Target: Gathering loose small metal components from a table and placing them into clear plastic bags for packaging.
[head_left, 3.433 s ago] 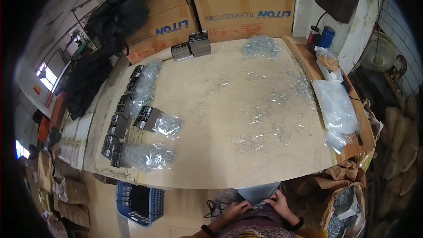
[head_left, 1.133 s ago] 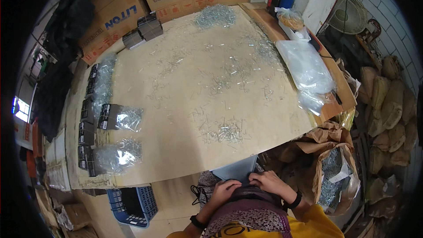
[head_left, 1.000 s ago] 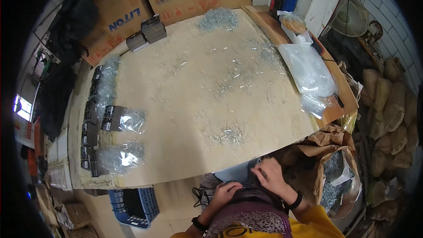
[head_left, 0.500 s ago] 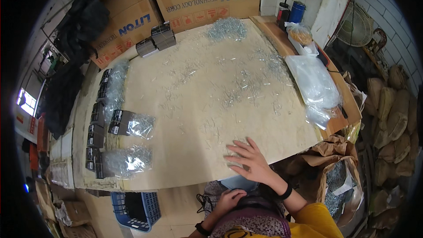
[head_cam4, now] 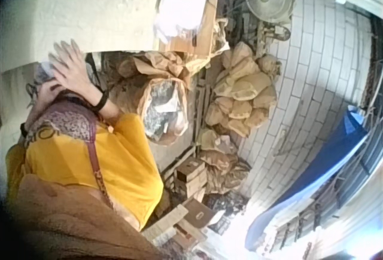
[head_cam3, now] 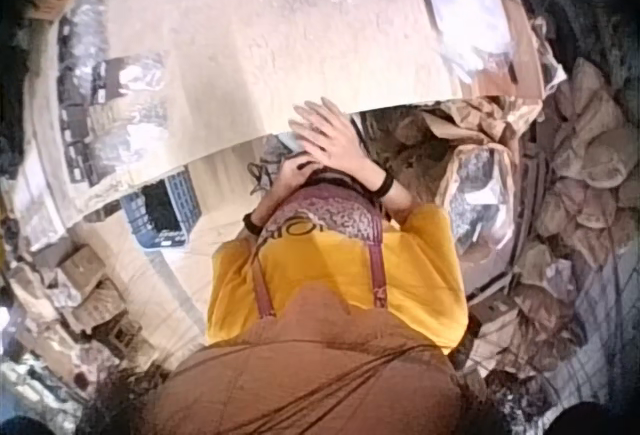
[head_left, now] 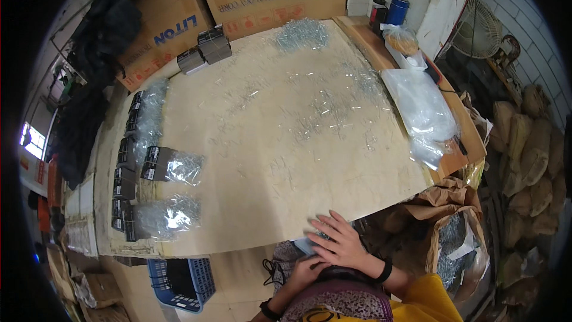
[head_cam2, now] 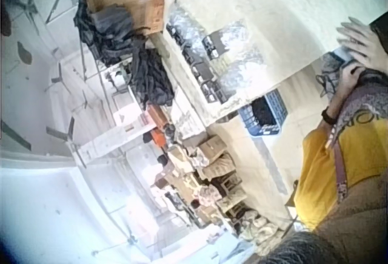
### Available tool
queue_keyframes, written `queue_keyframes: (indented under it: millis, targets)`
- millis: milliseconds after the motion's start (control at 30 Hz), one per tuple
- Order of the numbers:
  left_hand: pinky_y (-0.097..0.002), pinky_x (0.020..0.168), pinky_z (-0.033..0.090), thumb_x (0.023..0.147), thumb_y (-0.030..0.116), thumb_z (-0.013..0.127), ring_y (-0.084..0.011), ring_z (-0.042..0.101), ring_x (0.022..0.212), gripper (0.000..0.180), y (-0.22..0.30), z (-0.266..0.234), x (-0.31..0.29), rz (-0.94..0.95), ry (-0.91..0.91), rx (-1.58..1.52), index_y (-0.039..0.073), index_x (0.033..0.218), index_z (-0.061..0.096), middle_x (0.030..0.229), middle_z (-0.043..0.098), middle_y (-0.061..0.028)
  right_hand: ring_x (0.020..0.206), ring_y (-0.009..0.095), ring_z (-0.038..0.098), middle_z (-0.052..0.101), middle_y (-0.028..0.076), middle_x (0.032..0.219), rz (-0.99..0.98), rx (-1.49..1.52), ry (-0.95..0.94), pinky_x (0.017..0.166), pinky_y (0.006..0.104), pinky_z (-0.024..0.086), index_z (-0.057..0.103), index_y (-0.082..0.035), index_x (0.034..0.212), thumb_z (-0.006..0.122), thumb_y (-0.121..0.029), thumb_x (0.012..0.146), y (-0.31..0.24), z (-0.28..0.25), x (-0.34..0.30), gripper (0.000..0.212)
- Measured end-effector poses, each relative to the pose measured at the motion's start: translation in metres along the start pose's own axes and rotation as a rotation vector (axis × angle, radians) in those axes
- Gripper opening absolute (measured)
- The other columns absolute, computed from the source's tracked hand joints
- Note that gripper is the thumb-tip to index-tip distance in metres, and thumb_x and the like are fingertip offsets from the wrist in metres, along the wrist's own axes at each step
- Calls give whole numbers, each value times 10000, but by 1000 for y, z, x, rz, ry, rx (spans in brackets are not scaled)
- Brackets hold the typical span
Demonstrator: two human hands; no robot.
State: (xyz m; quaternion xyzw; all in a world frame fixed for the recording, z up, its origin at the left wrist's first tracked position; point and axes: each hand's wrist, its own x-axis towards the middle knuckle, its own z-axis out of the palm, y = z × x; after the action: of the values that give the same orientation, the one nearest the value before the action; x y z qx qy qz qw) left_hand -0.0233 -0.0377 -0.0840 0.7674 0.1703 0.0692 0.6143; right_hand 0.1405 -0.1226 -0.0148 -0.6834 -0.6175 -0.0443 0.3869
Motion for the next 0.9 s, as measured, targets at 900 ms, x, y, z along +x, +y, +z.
queue_keyframes:
  millis: [900]
  targets:
    - [-281,788,542,869,69,689,-165,712,853,102,-3,-2,8,-47,-59,2,7,948,707,914,733,-100,1255,294,513,586,82,1308,162,207,-205,1019,405,455,622,-34,1200,541,103,734,20,-26,29,492]
